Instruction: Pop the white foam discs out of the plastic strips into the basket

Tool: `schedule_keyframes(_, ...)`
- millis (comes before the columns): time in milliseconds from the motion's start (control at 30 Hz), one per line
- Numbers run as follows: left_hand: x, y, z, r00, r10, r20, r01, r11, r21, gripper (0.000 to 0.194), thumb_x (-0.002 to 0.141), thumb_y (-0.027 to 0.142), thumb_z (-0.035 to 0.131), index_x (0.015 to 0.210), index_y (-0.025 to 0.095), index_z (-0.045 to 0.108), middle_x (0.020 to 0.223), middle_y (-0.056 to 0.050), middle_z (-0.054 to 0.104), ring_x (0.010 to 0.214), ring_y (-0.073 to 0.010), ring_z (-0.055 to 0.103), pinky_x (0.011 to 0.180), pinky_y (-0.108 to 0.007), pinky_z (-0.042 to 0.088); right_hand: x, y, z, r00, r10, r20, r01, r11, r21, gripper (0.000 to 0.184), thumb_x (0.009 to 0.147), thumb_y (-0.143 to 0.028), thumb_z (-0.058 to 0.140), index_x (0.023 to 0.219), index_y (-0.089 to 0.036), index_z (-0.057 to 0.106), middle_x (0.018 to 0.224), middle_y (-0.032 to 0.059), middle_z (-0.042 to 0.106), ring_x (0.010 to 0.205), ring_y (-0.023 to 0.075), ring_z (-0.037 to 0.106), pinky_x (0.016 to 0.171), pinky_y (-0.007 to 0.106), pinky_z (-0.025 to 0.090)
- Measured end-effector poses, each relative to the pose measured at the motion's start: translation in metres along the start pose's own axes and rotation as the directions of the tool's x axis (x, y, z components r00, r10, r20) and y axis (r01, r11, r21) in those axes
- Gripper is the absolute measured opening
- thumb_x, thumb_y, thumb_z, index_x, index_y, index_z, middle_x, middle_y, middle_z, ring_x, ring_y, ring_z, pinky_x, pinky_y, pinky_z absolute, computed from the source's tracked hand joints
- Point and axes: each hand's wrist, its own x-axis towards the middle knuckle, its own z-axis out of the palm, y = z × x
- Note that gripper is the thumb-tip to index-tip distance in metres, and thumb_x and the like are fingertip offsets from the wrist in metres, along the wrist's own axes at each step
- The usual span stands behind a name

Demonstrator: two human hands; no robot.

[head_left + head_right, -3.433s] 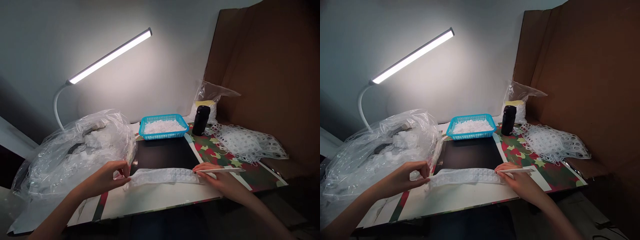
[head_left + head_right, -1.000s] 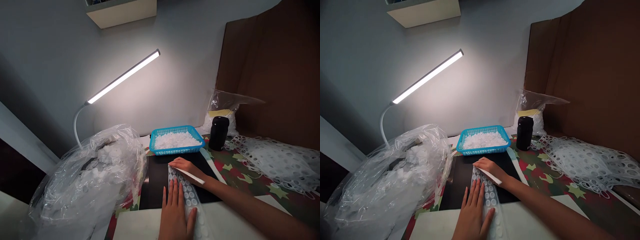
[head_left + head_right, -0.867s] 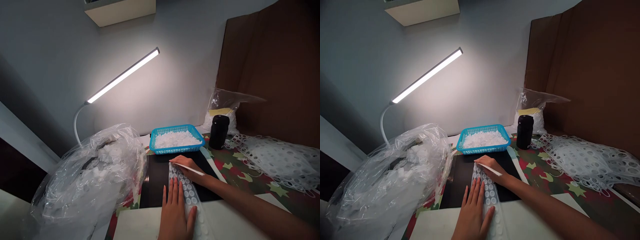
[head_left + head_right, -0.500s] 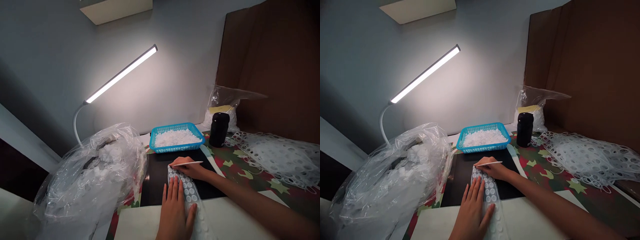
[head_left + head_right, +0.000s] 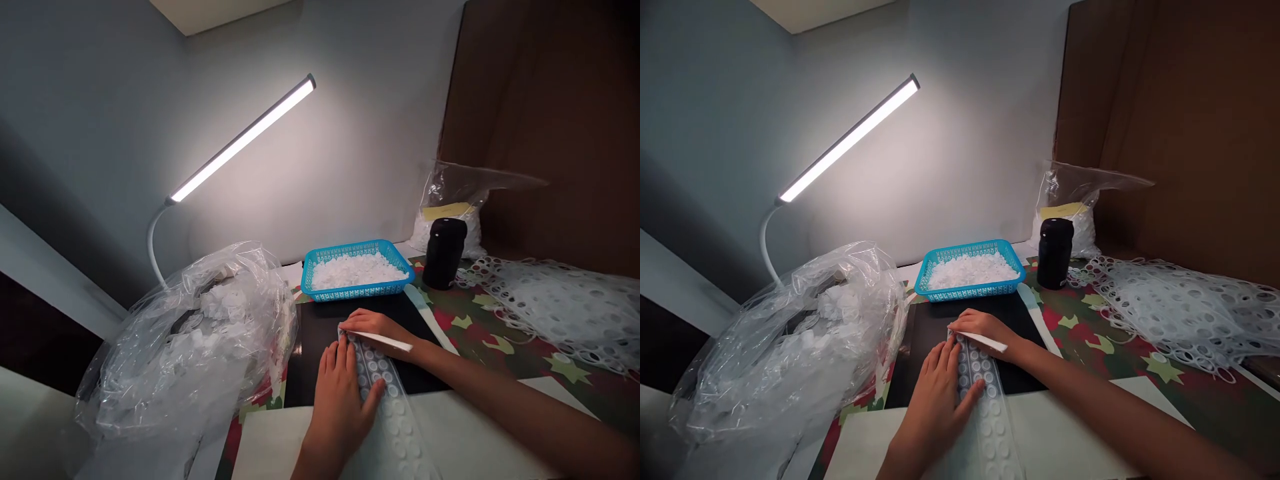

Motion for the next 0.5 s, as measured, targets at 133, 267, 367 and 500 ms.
schedule_keyframes(133, 0.000, 0.001, -0.004, 1.000, -0.005, 0.031, 0.005, 1.000, -0.006, 0.071, 0.090, 0.059, 0.040, 0.137, 0.006, 0.047, 0.145, -0.015, 0.043, 0.132, -0.0346, 0.041, 0.109, -0.049, 0.035, 0.001, 0.003, 0.000, 0.988, 0.057, -0.140, -0.059, 0.998, -0.011, 0.038, 0.101, -0.034, 0.037, 0.115, -0.016, 0.067, 0.104, 0.0086, 0.072, 0.100, 0.0204, 0.064, 0.089, 0.036, 0.054)
schedule_keyframes(267, 0.000, 0.003, -0.004, 0.999, -0.011, 0.049, 0.011, 1.000, -0.009, 0.069, 0.091, 0.057, 0.040, 0.138, 0.006, 0.046, 0.147, -0.015, 0.039, 0.133, -0.0351, 0.040, 0.109, -0.050, 0.035, 0.001, 0.002, -0.009, 0.953, 0.114, -0.280, -0.126, 0.992, -0.025, 0.034, 0.101, -0.031, 0.038, 0.118, -0.018, 0.065, 0.113, 0.0100, 0.070, 0.106, 0.0221, 0.064, 0.095, 0.039, 0.050)
schedule_keyframes(367, -0.001, 0.003, -0.001, 0.998, -0.007, 0.059, 0.008, 1.000, -0.016, 0.070, 0.092, 0.057, 0.039, 0.139, 0.005, 0.044, 0.149, -0.016, 0.036, 0.134, -0.0345, 0.038, 0.110, -0.051, 0.035, -0.001, 0.001, -0.016, 0.944, 0.115, -0.308, -0.131, 0.991, -0.034, 0.033, 0.101, -0.030, 0.038, 0.120, -0.018, 0.063, 0.116, 0.0098, 0.069, 0.111, 0.0227, 0.062, 0.099, 0.041, 0.048)
schedule_keyframes(500, -0.003, 0.002, 0.002, 0.999, -0.023, 0.040, 0.024, 0.999, -0.023, 0.070, 0.093, 0.059, 0.034, 0.140, 0.007, 0.042, 0.151, -0.014, 0.033, 0.139, -0.0328, 0.031, 0.114, -0.055, 0.027, -0.007, 0.004, -0.011, 0.986, 0.027, -0.164, -0.032, 0.999, -0.026, 0.035, 0.100, -0.035, 0.040, 0.114, -0.018, 0.067, 0.105, 0.0076, 0.073, 0.097, 0.0191, 0.067, 0.087, 0.033, 0.055)
